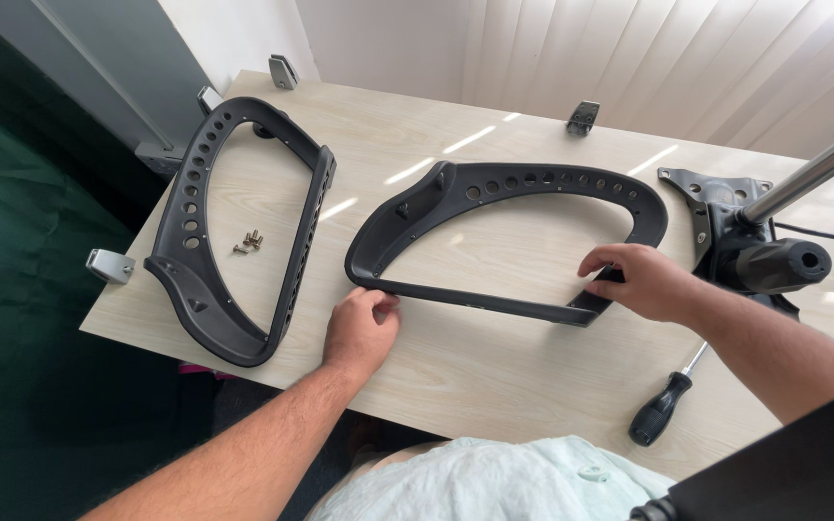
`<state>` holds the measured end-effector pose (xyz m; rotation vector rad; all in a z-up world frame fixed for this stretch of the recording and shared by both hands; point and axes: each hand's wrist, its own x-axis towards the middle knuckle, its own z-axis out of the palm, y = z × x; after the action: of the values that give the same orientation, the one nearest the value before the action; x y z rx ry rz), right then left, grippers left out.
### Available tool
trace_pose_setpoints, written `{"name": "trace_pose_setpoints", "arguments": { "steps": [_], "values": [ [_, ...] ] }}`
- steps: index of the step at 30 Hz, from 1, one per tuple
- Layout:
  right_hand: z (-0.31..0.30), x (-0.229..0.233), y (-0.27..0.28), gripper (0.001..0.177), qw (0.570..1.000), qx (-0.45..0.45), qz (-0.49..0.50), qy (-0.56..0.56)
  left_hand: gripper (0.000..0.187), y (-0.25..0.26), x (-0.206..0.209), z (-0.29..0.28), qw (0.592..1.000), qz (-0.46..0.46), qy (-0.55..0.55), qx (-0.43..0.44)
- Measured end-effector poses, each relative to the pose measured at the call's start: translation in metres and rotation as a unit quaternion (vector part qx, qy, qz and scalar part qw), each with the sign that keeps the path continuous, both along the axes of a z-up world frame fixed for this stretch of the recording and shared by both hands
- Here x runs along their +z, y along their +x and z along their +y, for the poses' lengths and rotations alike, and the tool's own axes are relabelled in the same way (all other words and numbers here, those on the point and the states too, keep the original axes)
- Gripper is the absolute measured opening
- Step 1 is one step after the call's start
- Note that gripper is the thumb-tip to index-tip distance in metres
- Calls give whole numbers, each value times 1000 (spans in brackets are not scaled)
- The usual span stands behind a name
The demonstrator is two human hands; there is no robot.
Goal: The person assembles a black plastic chair frame by inserting a metal tension rod into the frame's channel, then securing the rod with multiple screws using a screwdriver. The person works at a light-colored table with disassembled parts and tools visible.
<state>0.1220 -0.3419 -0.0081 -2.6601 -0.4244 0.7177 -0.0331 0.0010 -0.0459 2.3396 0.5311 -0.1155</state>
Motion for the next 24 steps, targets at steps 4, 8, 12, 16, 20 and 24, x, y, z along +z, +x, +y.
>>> {"name": "trace_pose_setpoints", "arguments": {
  "steps": [4, 8, 12, 16, 20, 24],
  "values": [
    [-17, -1, -11, 22, 990, -67, -63, 111, 11, -3, 4, -4, 1000, 4, -4, -4],
    [-29, -4, -28, 18, 977, -103, -91, 161, 11, -6, 5, -6, 999, 29, 12, -24],
    [-31, -3, -46, 17, 969, -144, -88, 183, 15, -6, -1, -8, 988, 29, 113, -101],
    [-24, 0, -62, 18, 956, -189, -80, 210, 17, -8, -10, -9, 977, 42, 142, -151],
    [-11, 5, -71, 18, 937, -195, -126, 260, 22, -8, -15, -4, 975, 19, 137, -175],
    [10, 13, -79, 16, 916, -211, -162, 300, 28, -11, -13, -3, 979, 18, 98, -175]
  ]
}}
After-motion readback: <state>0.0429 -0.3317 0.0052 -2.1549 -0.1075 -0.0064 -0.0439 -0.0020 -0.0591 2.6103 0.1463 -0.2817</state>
